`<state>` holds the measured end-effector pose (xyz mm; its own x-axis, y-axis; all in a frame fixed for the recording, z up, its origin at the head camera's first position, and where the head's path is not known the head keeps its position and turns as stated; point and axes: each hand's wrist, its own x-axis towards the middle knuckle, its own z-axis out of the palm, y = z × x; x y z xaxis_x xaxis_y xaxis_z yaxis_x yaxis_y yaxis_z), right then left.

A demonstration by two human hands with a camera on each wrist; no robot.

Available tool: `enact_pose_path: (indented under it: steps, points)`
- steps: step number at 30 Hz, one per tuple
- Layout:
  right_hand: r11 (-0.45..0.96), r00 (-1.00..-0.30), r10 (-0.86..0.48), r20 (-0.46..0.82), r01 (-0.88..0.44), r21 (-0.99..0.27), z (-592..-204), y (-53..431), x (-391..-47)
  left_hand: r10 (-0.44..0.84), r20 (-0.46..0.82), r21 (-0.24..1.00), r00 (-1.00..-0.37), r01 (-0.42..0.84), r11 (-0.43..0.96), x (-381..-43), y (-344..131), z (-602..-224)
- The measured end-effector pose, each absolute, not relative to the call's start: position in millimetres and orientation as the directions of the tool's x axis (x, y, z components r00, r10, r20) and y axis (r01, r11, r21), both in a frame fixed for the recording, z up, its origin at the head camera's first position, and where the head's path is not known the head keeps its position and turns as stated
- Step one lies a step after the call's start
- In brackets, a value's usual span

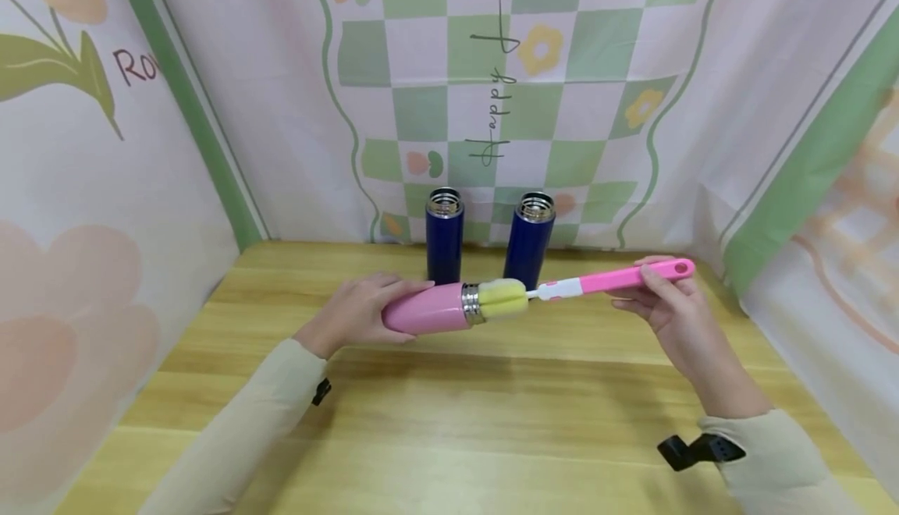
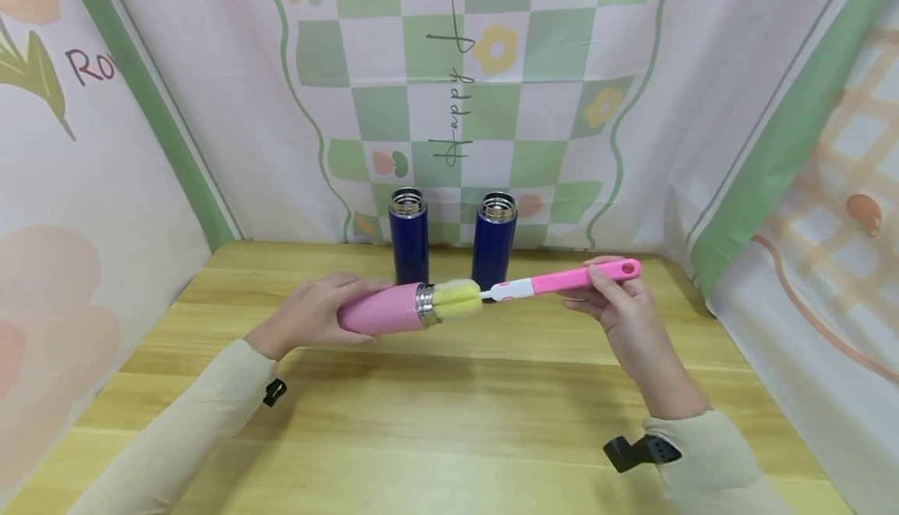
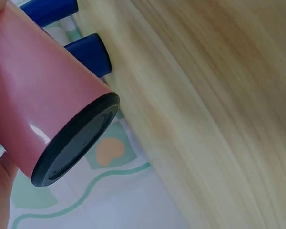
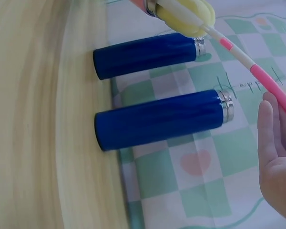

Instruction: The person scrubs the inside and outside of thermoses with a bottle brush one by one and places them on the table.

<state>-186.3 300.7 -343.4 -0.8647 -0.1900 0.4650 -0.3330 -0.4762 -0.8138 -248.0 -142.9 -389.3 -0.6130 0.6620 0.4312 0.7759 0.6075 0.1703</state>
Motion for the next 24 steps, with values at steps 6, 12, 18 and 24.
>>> enact_pose_path:
  steps: [6,12,18,24]
  points:
    - [-0.607,-0.865,-0.121,0.487,-0.324,-0.726,-340.0,324.5,-187.9,0.664,0.406,0.146,-0.628,0.762,0.631,-248.5,-155.9,-389.3]
    - [-0.668,-0.854,-0.128,0.505,-0.302,-0.680,-337.6,346.1,-185.6,0.645,0.419,0.122,-0.640,0.743,0.658,-247.6,-169.0,-391.8]
    - [-0.675,-0.863,-0.129,0.488,-0.284,-0.681,-340.7,337.6,-184.6,0.640,0.414,0.114,-0.648,0.734,0.669,-246.1,-165.4,-389.1]
    - [-0.643,-0.839,-0.175,0.515,-0.299,-0.705,-340.4,330.9,-182.8,0.653,0.417,0.128,-0.633,0.752,0.647,-243.7,-159.2,-386.3]
